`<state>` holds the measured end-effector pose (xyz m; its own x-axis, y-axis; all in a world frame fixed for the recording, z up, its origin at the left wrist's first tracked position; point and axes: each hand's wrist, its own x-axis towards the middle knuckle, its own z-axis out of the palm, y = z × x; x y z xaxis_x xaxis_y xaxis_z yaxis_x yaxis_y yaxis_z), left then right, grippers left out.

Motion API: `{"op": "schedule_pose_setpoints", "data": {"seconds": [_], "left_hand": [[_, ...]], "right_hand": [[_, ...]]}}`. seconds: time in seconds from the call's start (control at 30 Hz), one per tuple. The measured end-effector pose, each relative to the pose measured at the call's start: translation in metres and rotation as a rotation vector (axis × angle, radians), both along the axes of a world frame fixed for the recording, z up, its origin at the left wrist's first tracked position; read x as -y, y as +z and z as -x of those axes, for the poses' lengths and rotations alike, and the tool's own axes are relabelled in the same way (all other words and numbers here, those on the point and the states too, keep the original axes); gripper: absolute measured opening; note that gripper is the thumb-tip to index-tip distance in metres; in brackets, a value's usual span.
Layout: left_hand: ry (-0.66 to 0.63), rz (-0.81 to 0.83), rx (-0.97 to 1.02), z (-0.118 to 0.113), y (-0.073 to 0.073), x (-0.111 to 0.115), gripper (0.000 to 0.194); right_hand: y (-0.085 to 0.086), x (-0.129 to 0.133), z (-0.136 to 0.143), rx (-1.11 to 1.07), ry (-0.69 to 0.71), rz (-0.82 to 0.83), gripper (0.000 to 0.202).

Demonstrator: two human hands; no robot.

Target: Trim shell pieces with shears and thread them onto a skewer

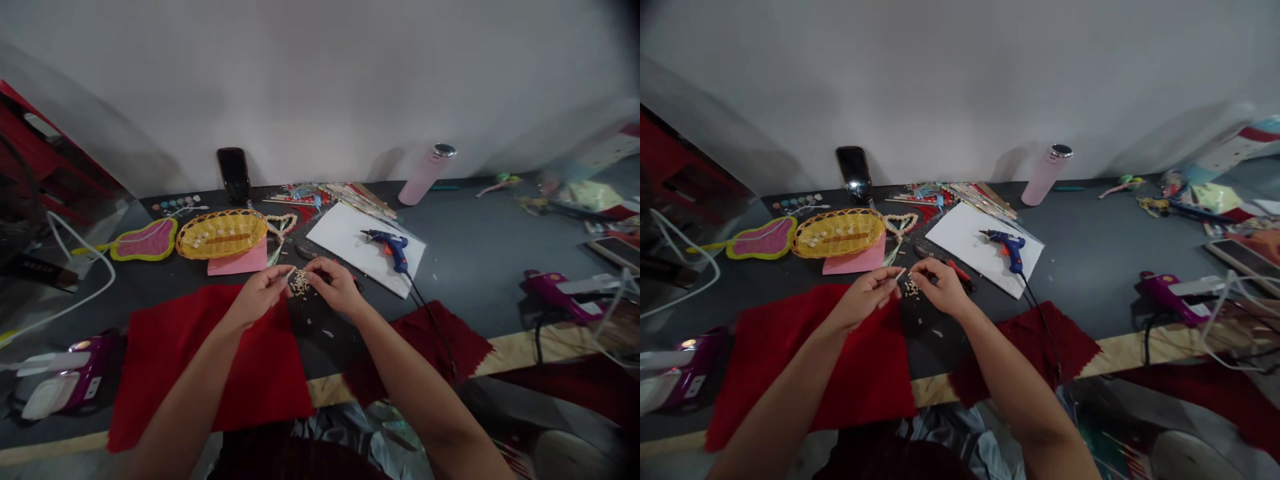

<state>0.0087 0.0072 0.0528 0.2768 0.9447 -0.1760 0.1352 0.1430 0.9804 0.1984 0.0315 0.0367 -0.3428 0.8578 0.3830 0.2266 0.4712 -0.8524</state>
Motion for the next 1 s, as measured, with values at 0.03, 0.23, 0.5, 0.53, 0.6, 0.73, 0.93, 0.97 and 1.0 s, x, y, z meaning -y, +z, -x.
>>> {"op": "schedule_pose_setpoints", "data": {"seconds": [0.03,0.23,0.5,0.53,0.6,0.73,0.93,0.97,1.0], "left_hand": [[-0.016,0.010,0.026,-0.002,-0.001,0.002,0.039],[-0.012,0.044,0.064,-0.009,0.001,0.009,0.034],[-0.010,0.010,0.067,-0.009,0.001,0.009,0.032],[-0.015,0.004,0.066,-0.009,0.001,0.009,0.032],[-0.033,0.001,0.058,-0.008,0.001,0.009,0.032],[0.012,-0.085,0.034,-0.008,0.005,0.009,0.027],[0.141,-0.313,-0.088,-0.009,0.008,0.012,0.020],[0.132,-0.343,-0.112,-0.010,0.009,0.013,0.018],[0.126,-0.367,-0.134,-0.010,0.009,0.013,0.017]], "right_hand": [[-0.001,0.001,0.001,-0.015,0.011,0.025,0.013],[-0.005,0.003,0.003,-0.009,0.013,0.085,0.014],[-0.005,0.005,0.006,-0.026,0.035,0.111,0.016],[-0.005,0.005,0.006,-0.027,0.036,0.111,0.016],[-0.005,0.005,0.006,-0.032,0.040,0.113,0.016],[-0.003,0.006,0.006,-0.104,0.091,0.160,0.017],[0.001,0.011,0.012,-0.292,0.260,0.440,0.027],[0.001,0.012,0.013,-0.314,0.286,0.472,0.028],[0.001,0.013,0.014,-0.332,0.311,0.500,0.029]]}}
